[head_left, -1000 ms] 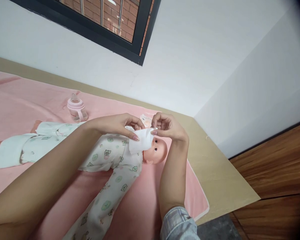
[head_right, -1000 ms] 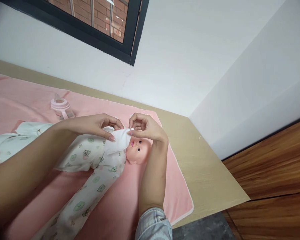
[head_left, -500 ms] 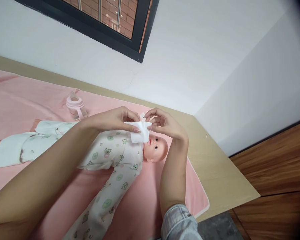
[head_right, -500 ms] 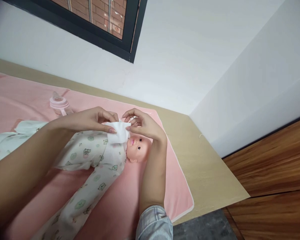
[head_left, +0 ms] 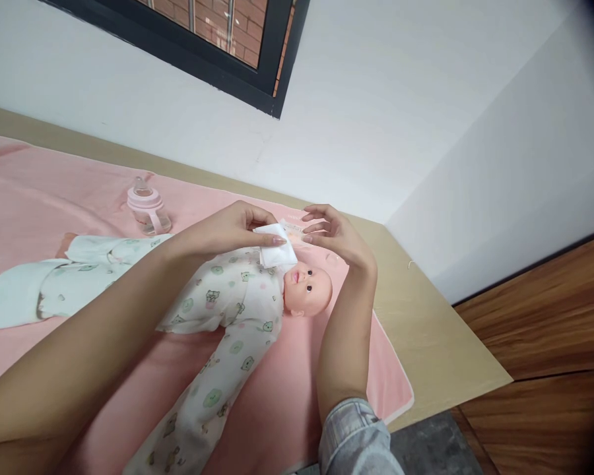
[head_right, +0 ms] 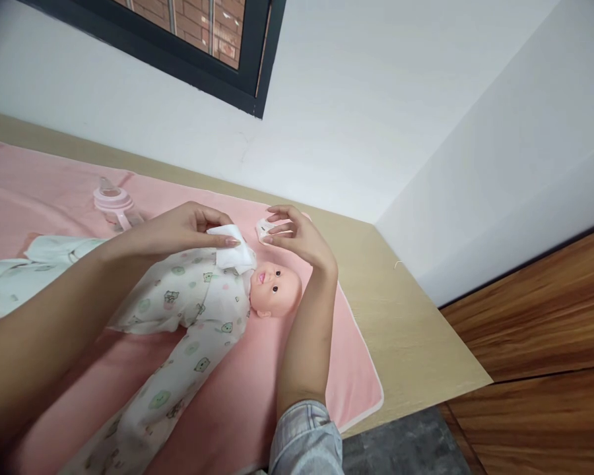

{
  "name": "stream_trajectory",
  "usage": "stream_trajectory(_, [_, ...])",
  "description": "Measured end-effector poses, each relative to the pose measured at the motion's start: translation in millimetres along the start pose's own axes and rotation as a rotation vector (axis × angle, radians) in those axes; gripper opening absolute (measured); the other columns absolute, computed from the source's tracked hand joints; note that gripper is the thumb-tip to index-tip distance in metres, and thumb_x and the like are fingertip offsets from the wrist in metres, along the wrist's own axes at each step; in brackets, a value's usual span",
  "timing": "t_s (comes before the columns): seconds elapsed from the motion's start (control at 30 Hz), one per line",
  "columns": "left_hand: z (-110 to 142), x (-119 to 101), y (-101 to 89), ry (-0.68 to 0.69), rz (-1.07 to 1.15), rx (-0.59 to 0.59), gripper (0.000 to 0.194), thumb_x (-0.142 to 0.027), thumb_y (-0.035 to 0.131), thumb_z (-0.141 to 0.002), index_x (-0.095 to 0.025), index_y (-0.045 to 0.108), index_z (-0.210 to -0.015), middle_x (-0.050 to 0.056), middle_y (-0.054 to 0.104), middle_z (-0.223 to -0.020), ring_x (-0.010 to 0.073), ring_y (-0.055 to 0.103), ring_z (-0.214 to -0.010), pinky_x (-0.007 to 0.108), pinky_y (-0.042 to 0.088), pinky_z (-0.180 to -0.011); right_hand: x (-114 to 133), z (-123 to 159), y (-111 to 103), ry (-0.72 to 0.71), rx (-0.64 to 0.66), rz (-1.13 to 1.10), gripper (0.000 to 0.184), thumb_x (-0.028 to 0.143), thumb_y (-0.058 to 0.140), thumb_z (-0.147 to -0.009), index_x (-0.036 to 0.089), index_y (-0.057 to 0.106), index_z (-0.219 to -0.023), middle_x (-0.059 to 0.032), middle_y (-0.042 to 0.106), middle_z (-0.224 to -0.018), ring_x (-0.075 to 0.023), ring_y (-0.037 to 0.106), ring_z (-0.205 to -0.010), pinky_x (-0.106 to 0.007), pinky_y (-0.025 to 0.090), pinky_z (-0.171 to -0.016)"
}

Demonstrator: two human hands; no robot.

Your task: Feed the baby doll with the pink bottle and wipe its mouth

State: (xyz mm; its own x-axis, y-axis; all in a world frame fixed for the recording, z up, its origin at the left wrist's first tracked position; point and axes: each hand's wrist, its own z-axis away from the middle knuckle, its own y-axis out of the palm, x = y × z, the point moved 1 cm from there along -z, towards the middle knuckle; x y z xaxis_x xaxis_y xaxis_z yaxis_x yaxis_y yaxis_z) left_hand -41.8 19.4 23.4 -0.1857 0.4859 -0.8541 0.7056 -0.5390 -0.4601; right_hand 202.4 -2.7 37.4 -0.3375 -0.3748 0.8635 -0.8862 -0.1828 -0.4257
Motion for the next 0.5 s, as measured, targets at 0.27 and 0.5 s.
stream_trajectory(0.27, [-6.4, 5.2, 27.9, -0.043, -0.171, 0.191, 0.019, -0.034, 0.064, -0.079, -0.016, 0.066, -0.083, 0.0, 0.065, -0.075, 0.0139, 0.057, -0.06, 0.022, 0.037, -0.052, -101.5, -10.7, -23.9, 0.204, -0.09, -0.35, 0.047, 0.029, 0.08, -0.068, 0.024, 0.062, -0.111, -0.0016, 0.067, -0.103, -0.0118, 0.064, -0.091, -0.03, 0.051, -0.091])
stream_trajectory(0.5, [-13.3, 18.4, 47.3, -0.039, -0.251, 0.214, 0.015, -0.03, 0.056, -0.079, -0.017, 0.059, -0.071, 0.0, 0.058, -0.066, 0.0159, 0.056, -0.059, 0.025, 0.035, -0.053, -163.2, -8.0, -0.3, 0.413, -0.118, -0.632, 0.047, 0.026, 0.082, -0.066, 0.02, 0.061, -0.108, -0.004, 0.073, -0.099, -0.016, 0.069, -0.093, -0.034, 0.053, -0.097])
